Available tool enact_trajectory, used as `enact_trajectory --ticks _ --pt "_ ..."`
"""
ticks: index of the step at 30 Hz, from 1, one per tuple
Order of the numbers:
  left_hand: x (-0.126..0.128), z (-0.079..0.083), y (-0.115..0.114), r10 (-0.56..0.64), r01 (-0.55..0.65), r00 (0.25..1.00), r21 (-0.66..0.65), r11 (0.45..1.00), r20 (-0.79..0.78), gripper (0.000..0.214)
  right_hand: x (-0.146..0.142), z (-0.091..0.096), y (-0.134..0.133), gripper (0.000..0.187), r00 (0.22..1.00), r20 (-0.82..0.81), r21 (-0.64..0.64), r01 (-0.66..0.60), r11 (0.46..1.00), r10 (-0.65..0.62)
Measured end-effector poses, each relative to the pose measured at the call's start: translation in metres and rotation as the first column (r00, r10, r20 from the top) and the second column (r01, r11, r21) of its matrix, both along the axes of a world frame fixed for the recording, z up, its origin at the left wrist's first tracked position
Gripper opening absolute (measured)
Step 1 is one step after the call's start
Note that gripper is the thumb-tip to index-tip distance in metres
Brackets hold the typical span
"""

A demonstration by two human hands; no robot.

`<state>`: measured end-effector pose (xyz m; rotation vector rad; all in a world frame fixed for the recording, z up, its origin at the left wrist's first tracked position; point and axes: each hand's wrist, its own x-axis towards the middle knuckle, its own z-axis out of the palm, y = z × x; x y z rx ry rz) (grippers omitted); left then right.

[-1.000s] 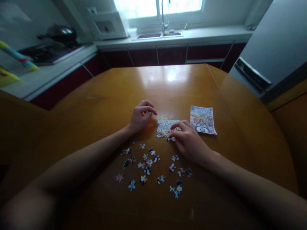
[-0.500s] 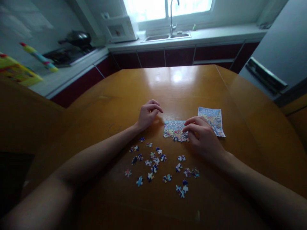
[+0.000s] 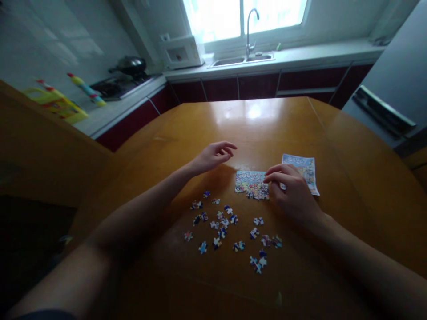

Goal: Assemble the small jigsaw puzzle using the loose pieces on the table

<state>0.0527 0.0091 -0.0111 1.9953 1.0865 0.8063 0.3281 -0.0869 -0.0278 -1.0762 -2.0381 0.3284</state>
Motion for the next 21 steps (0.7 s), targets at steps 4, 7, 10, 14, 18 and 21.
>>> enact_trajectory --ticks 4,7,10,14,18,21 --pt "-0.03 0.026 -0.037 -0.162 0.156 0.958 -0.044 0.987 -0.237 0.015 0.002 0.001 0.001 0.02 1.0 -0.009 0.004 0.017 1.0 -0.017" --pt "-0.06 0.031 -0.067 -0.306 0.308 0.898 -0.045 0.95 -0.315 0.015 0.004 0.003 0.002 0.019 0.999 -0.034 0.013 0.024 1.0 -0.024" --pt "-0.088 0.025 -0.086 -0.383 0.398 0.849 -0.034 0.917 -0.364 0.014 0.005 0.003 0.003 0.018 0.997 -0.067 0.014 0.03 0.999 -0.029" --pt "-0.109 0.012 -0.096 -0.413 0.435 0.826 -0.032 0.9 -0.382 0.015 0.007 0.003 0.005 0.019 0.995 -0.086 -0.009 0.046 0.999 -0.047" --pt "-0.118 0.001 -0.099 -0.4 0.44 0.835 0.021 0.898 -0.377 0.016 0.007 0.002 0.006 0.02 0.994 -0.09 -0.022 0.054 0.998 -0.056" --pt "-0.124 -0.004 -0.098 -0.383 0.432 0.845 0.056 0.9 -0.372 0.012 0.007 0.002 0.007 0.021 0.993 -0.103 -0.029 0.053 0.998 -0.056"
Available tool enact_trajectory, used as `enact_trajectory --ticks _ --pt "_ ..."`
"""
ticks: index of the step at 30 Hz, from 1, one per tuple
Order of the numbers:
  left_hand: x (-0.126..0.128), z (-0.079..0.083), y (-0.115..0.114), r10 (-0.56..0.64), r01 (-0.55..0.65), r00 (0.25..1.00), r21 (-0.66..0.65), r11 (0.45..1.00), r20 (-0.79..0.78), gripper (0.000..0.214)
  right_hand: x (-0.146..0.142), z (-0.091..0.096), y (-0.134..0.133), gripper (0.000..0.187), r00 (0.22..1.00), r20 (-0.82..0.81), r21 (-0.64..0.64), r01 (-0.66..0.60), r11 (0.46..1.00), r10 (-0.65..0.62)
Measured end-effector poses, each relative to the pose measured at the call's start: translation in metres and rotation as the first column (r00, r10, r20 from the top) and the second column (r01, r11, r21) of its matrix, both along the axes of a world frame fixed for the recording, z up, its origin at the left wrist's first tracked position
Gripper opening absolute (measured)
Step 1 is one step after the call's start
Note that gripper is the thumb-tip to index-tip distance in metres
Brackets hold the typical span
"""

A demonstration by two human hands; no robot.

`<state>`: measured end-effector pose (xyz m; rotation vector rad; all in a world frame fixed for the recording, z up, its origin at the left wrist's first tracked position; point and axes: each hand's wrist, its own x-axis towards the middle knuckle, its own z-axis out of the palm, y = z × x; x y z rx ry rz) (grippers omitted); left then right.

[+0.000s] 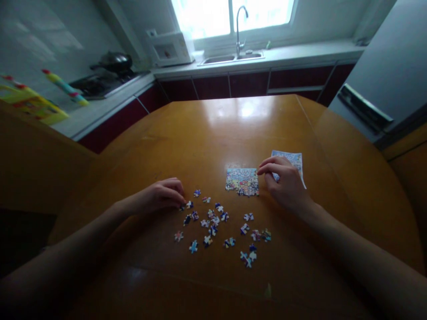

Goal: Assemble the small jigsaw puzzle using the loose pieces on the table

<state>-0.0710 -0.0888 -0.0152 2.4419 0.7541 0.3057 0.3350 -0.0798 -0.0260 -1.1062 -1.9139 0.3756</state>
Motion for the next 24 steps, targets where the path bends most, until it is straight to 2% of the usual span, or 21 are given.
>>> enact_trajectory --ticks 3,6,10,13,15,19,24 --pt "-0.002 0.003 0.004 -0.002 0.002 1.0 0.015 1.0 0.014 0.01 0.0 0.0 0.001 0.021 1.0 -0.005 -0.004 0.004 1.0 -0.004" --pt "0.015 0.012 0.009 0.053 -0.063 0.995 0.121 0.991 0.085 0.011 -0.002 -0.001 0.001 0.021 1.0 -0.003 -0.017 -0.003 1.0 0.003" --pt "0.071 0.013 0.015 0.062 -0.115 0.975 0.247 0.962 0.211 0.011 -0.008 -0.004 -0.002 0.021 0.999 0.012 -0.053 -0.046 0.997 0.047" --pt "0.113 0.002 0.021 0.013 -0.082 0.978 0.326 0.942 0.208 0.012 -0.012 -0.007 -0.004 0.022 0.997 0.04 -0.08 -0.06 0.995 0.064" --pt "0.131 -0.006 0.025 -0.001 -0.069 0.983 0.37 0.927 0.185 0.014 -0.014 -0.009 -0.006 0.022 0.996 0.041 -0.097 -0.072 0.993 0.077" --pt "0.138 -0.017 0.029 0.015 -0.086 0.985 0.406 0.91 0.174 0.016 -0.016 -0.01 -0.008 0.021 0.994 0.042 -0.116 -0.096 0.989 0.101" --pt "0.133 -0.019 0.03 0.01 -0.088 0.982 0.409 0.908 0.188 0.015 -0.018 -0.008 -0.008 0.023 0.991 0.06 -0.136 -0.114 0.984 0.123"
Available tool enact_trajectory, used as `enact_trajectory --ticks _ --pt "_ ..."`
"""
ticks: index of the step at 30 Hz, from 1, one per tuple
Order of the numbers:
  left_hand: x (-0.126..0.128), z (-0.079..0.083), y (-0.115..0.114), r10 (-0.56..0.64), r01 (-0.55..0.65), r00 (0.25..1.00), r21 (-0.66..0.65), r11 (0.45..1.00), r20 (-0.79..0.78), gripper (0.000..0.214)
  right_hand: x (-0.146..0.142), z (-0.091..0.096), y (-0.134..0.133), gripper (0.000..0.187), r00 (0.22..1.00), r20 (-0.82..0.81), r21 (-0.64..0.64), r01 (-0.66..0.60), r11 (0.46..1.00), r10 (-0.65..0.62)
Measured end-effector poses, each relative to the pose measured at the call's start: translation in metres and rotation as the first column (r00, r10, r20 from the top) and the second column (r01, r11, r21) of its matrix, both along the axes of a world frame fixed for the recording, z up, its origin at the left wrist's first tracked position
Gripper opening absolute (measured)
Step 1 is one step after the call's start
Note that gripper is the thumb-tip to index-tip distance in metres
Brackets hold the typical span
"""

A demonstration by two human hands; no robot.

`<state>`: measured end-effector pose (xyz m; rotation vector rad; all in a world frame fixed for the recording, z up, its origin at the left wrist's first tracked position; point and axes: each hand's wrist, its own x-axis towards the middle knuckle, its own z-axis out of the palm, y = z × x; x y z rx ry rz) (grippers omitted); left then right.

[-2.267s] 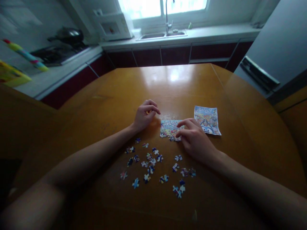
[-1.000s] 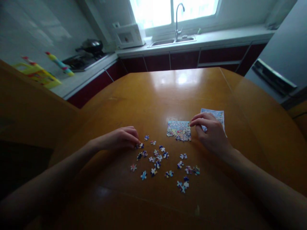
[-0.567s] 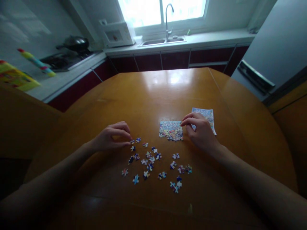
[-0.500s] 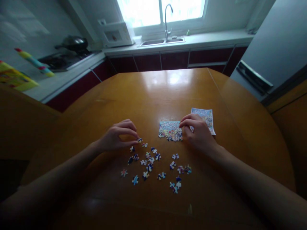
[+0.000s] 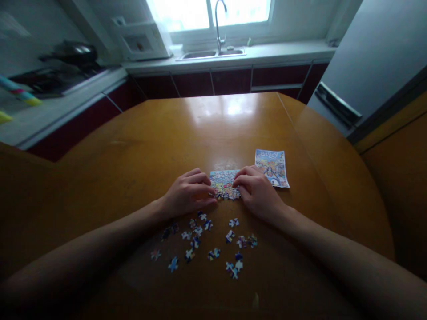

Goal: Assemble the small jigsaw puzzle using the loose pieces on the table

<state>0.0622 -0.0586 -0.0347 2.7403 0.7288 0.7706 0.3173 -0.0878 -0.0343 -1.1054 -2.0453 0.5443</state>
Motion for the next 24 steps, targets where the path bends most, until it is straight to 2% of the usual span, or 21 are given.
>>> enact_trajectory --ticks 4,11,24 --pt "0.001 0.002 -0.001 -0.002 0.001 0.999 0.019 1.0 0.043 0.014 -0.004 0.002 -0.005 0.022 0.999 0.006 -0.025 -0.034 0.999 0.034" --pt "-0.001 0.003 -0.007 -0.028 0.025 0.996 0.027 0.999 0.088 0.013 -0.018 0.008 -0.024 0.011 0.98 0.089 -0.027 -0.177 0.984 0.179" --pt "0.002 0.006 -0.012 -0.082 0.076 0.99 0.049 0.996 0.118 0.012 -0.023 0.005 -0.027 0.008 0.97 0.172 0.048 -0.181 0.982 0.17"
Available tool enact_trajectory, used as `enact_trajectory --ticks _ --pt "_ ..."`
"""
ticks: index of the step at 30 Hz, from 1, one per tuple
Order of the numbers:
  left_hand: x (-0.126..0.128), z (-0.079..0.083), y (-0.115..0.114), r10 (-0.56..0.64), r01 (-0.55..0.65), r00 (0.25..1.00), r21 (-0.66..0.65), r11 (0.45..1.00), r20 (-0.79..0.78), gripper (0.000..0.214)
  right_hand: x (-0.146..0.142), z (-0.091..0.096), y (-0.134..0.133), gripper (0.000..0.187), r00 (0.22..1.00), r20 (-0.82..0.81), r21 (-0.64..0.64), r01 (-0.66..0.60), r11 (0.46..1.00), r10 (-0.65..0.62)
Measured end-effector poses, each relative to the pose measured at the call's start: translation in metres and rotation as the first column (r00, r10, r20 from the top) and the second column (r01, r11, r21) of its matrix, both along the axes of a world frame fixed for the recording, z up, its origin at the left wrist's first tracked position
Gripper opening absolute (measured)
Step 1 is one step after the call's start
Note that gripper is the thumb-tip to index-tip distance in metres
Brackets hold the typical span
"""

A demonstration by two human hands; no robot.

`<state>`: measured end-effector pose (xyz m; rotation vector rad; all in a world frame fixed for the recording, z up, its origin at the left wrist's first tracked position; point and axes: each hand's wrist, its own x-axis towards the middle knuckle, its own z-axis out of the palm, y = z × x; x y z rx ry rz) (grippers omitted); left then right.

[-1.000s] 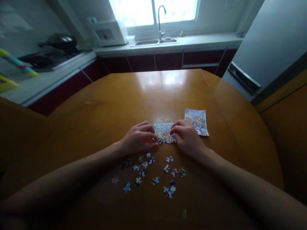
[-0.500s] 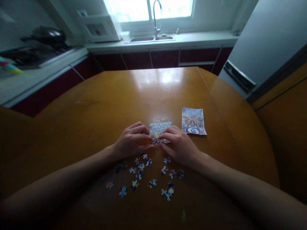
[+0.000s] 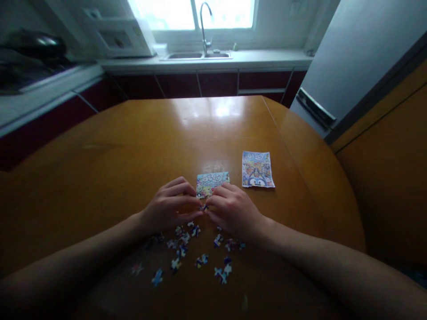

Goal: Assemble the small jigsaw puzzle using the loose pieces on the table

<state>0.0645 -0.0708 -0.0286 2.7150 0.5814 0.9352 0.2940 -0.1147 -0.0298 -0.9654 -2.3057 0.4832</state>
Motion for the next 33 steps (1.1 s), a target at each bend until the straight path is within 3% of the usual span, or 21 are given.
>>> enact_trajectory --ticks 24,33 --pt "0.0 0.002 0.0 0.005 -0.008 0.999 -0.055 0.998 -0.039 0.005 0.0 0.001 -0.001 0.008 0.998 0.059 -0.027 0.03 0.999 -0.028" --pt "-0.002 -0.004 0.003 0.032 -0.04 0.995 -0.077 0.996 -0.094 0.006 0.031 0.014 0.023 0.019 0.938 0.048 -0.074 0.346 0.935 -0.343"
